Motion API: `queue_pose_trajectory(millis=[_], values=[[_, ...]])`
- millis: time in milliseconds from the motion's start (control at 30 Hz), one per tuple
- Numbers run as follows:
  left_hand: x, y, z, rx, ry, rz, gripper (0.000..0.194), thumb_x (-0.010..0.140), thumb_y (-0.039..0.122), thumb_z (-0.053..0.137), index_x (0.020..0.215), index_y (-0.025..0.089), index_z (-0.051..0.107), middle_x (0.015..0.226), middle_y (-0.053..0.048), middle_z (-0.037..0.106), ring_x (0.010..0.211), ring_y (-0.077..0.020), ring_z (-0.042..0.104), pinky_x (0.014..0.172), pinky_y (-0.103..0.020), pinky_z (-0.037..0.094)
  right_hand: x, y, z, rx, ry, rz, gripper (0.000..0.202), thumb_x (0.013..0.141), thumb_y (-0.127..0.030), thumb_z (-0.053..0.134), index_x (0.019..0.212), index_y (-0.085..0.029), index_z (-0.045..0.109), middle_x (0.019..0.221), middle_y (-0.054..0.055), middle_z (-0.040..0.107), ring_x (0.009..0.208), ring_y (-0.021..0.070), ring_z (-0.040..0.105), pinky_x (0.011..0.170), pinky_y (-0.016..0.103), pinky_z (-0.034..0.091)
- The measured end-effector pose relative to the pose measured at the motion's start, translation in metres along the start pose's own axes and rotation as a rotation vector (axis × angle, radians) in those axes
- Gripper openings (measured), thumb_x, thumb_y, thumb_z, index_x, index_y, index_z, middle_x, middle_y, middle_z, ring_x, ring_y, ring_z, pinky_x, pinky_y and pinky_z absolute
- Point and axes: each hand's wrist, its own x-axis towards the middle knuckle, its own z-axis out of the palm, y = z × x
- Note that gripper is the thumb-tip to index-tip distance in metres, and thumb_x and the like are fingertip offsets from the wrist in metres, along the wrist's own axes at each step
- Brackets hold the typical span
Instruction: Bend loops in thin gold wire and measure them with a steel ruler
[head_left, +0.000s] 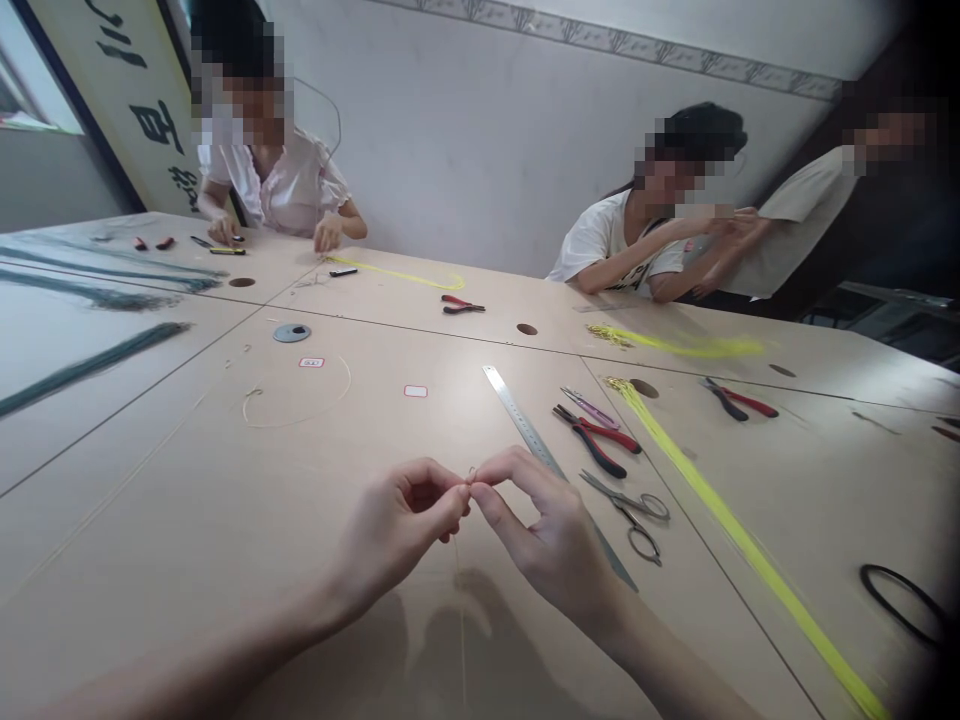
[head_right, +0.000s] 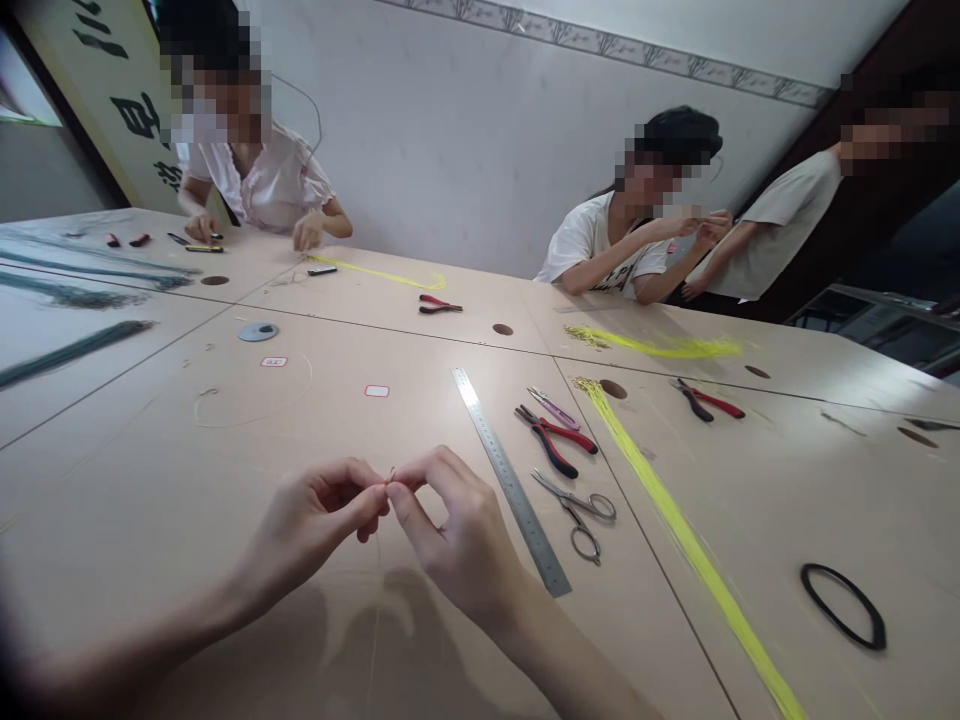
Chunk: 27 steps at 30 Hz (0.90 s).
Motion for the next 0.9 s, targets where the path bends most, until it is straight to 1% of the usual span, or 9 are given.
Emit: queue_pose_trajectory(millis=[100, 167, 333, 433, 567, 633, 700, 767, 900], values=[[0.0, 0.0, 0.0, -0.031, 0.001, -0.018, 0.018, 0.077, 0.027, 0.06, 0.063, 0.016, 0.063, 0.052, 0.005, 0.056, 0.051, -0.0083, 0.052, 0.05, -0.02, 0.039, 0.0, 0.001, 0.001, -0.042, 0.007, -0.034, 0.012, 0.091, -0.014, 0.051, 0.081, -0.019, 0.056, 0.076, 0.0, 0.06, 0.072, 0.0115, 0.059, 0.066, 0.023, 0.049], [-0.001, 0.0, 0.001, -0.053, -0.004, -0.034, 0.017, 0.077, 0.024, 0.06, 0.063, 0.015, 0.062, 0.053, 0.005, 0.056, 0.05, -0.0076, 0.052, 0.05, -0.02, 0.039, 0.0, 0.002, 0.001, -0.072, 0.009, -0.081, 0.012, 0.091, -0.013, 0.05, 0.081, -0.019, 0.055, 0.076, 0.0, 0.058, 0.072, 0.011, 0.059, 0.066, 0.022, 0.048], [-0.001, -0.004, 0.005, -0.097, -0.033, -0.066, 0.016, 0.079, 0.013, 0.06, 0.063, 0.013, 0.059, 0.054, 0.006, 0.056, 0.048, -0.0063, 0.052, 0.05, -0.02, 0.042, 0.001, 0.007, 0.002, -0.151, 0.029, -0.278, 0.016, 0.09, -0.006, 0.047, 0.081, -0.018, 0.052, 0.074, 0.0, 0.054, 0.069, 0.0103, 0.055, 0.063, 0.021, 0.046], [-0.001, -0.005, 0.007, -0.123, -0.055, -0.086, 0.017, 0.081, 0.009, 0.059, 0.064, 0.012, 0.059, 0.054, 0.006, 0.056, 0.047, -0.0061, 0.052, 0.049, -0.02, 0.043, 0.001, 0.011, 0.002, -0.206, 0.039, -0.387, 0.016, 0.089, -0.004, 0.047, 0.081, -0.017, 0.053, 0.073, 0.002, 0.053, 0.068, 0.0119, 0.052, 0.062, 0.023, 0.045], [-0.002, -0.004, 0.008, -0.136, -0.073, -0.088, 0.018, 0.082, 0.007, 0.059, 0.065, 0.012, 0.059, 0.052, 0.007, 0.055, 0.047, -0.006, 0.052, 0.049, -0.019, 0.043, 0.0, 0.015, -0.001, -0.273, 0.047, -0.485, 0.015, 0.088, -0.002, 0.048, 0.081, -0.015, 0.054, 0.071, 0.004, 0.052, 0.072, 0.0158, 0.05, 0.063, 0.027, 0.043], [-0.002, -0.005, 0.008, -0.136, -0.08, -0.089, 0.018, 0.081, 0.006, 0.059, 0.065, 0.012, 0.059, 0.051, 0.008, 0.054, 0.047, -0.0061, 0.051, 0.05, -0.019, 0.043, -0.001, 0.017, -0.001, -0.316, 0.043, -0.532, 0.016, 0.087, -0.001, 0.048, 0.081, -0.015, 0.054, 0.07, 0.004, 0.052, 0.072, 0.0162, 0.049, 0.068, 0.03, 0.044], [-0.002, -0.005, 0.008, -0.135, -0.085, -0.097, 0.018, 0.081, 0.005, 0.06, 0.064, 0.012, 0.059, 0.051, 0.008, 0.054, 0.047, -0.006, 0.051, 0.05, -0.019, 0.042, -0.001, 0.018, -0.002, -0.369, 0.041, -0.576, 0.016, 0.087, -0.001, 0.048, 0.081, -0.014, 0.054, 0.071, 0.004, 0.052, 0.07, 0.0155, 0.049, 0.076, 0.034, 0.044], [0.0, -0.007, 0.008, -0.129, -0.084, -0.104, 0.018, 0.081, 0.005, 0.061, 0.064, 0.012, 0.059, 0.051, 0.008, 0.054, 0.046, -0.0058, 0.05, 0.049, -0.019, 0.042, -0.001, 0.018, -0.003, -0.409, 0.041, -0.614, 0.015, 0.087, -0.001, 0.048, 0.082, -0.014, 0.055, 0.071, 0.003, 0.053, 0.068, 0.0144, 0.049, 0.083, 0.035, 0.042], [0.002, -0.009, 0.008, -0.116, -0.063, -0.102, 0.02, 0.083, 0.01, 0.061, 0.064, 0.013, 0.056, 0.054, 0.008, 0.054, 0.045, -0.0058, 0.049, 0.049, -0.02, 0.042, 0.001, 0.017, -0.007, -0.431, 0.034, -0.632, 0.018, 0.09, -0.003, 0.044, 0.086, -0.013, 0.058, 0.072, 0.002, 0.056, 0.066, 0.0134, 0.051, 0.086, 0.035, 0.04]])
